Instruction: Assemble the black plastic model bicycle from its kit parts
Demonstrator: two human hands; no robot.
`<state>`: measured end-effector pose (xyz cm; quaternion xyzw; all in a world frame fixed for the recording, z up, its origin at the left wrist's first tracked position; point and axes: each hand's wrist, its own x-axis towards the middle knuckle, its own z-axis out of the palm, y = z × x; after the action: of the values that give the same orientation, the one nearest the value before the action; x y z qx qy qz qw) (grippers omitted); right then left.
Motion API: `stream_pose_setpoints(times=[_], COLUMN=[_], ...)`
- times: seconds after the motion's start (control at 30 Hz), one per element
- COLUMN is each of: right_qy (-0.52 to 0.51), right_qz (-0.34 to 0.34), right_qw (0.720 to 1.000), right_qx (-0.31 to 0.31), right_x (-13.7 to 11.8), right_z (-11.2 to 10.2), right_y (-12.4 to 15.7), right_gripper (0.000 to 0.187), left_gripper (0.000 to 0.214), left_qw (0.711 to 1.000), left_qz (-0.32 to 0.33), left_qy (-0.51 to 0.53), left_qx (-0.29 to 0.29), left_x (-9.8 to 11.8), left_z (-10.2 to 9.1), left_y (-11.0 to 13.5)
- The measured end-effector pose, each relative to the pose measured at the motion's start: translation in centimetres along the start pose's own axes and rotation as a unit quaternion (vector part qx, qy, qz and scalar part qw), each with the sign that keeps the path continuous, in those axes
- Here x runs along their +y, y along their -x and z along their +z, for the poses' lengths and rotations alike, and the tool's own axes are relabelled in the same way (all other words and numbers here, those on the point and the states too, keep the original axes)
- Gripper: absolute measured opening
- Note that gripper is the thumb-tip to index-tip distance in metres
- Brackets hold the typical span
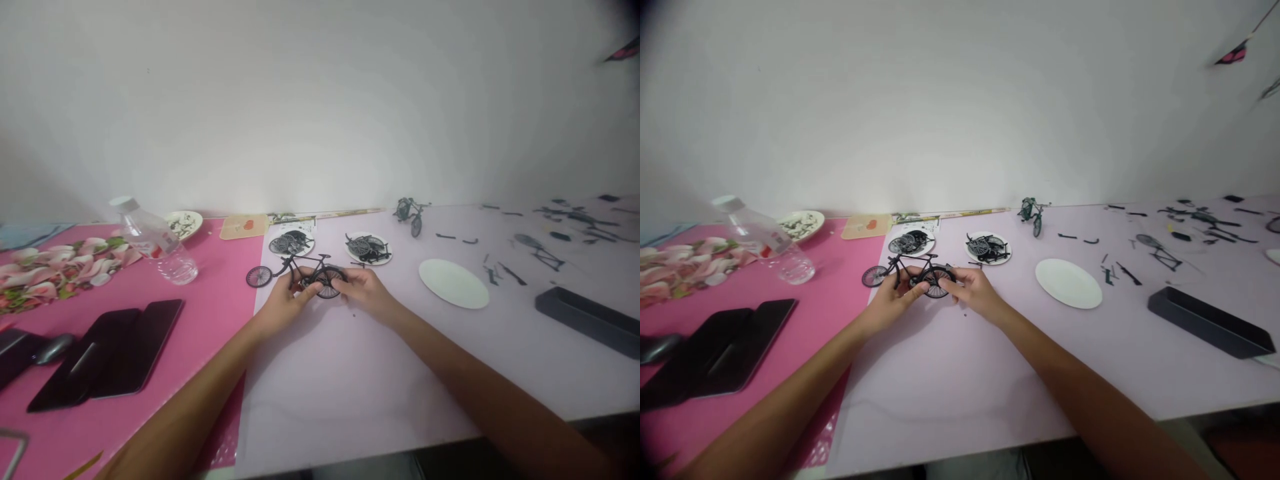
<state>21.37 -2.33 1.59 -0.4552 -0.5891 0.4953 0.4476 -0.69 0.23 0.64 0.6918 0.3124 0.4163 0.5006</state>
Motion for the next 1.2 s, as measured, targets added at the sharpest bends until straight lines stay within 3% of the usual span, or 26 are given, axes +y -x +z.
stream_pose_setpoints(times=[0.17, 0.33, 0.53, 0.67, 0.73, 0.83, 1.0, 1.2], right_qy=[-0.018, -0.039, -0.049, 0.003, 0.09, 0.235, 0.329, 0.379], right_qz=[0.019, -0.018, -0.023, -0.061, -0.112, -0.219, -0.344, -0.39], right_qw=[0.999, 0.998, 0.997, 0.99, 0.974, 0.925, 0.871, 0.834], right_qx=[0.022, 0.05, 0.057, 0.128, 0.175, 0.201, 0.125, 0.097], right_x=[0.2, 1.0, 1.1, 1.3, 1.3, 1.1, 1.1, 1.3], right_z=[0.5, 0.8, 0.8, 0.3, -0.1, -0.5, -0.2, 0.3], right_y=[0.2, -0.3, -0.7, -0.7, -0.7, -0.5, -0.3, -0.3], right_gripper=[0.043, 0.045, 0.044, 0.04, 0.032, 0.02, 0.028, 0.041], left_gripper=[0.035, 0.035, 0.051, 0.071, 0.073, 0.066, 0.058, 0.047], left_qw=[1.0, 0.999, 0.985, 0.962, 0.949, 0.936, 0.922, 0.92], left_qz=[-0.005, -0.022, -0.085, -0.156, -0.2, -0.231, -0.173, -0.163], left_qy=[0.006, 0.01, 0.117, 0.196, 0.219, 0.253, 0.346, 0.356], left_qx=[0.014, 0.041, 0.09, 0.106, 0.107, 0.085, 0.004, 0.024], left_x=[-0.6, -0.9, -0.8, -0.9, -0.7, -0.2, 0.7, 0.4], left_z=[0.1, 0.7, 1.2, 1.4, 1.6, 2.1, 2.5, 2.4], left_y=[0.0, 0.0, -0.2, -0.3, -0.2, 0.0, 0.1, 0.0])
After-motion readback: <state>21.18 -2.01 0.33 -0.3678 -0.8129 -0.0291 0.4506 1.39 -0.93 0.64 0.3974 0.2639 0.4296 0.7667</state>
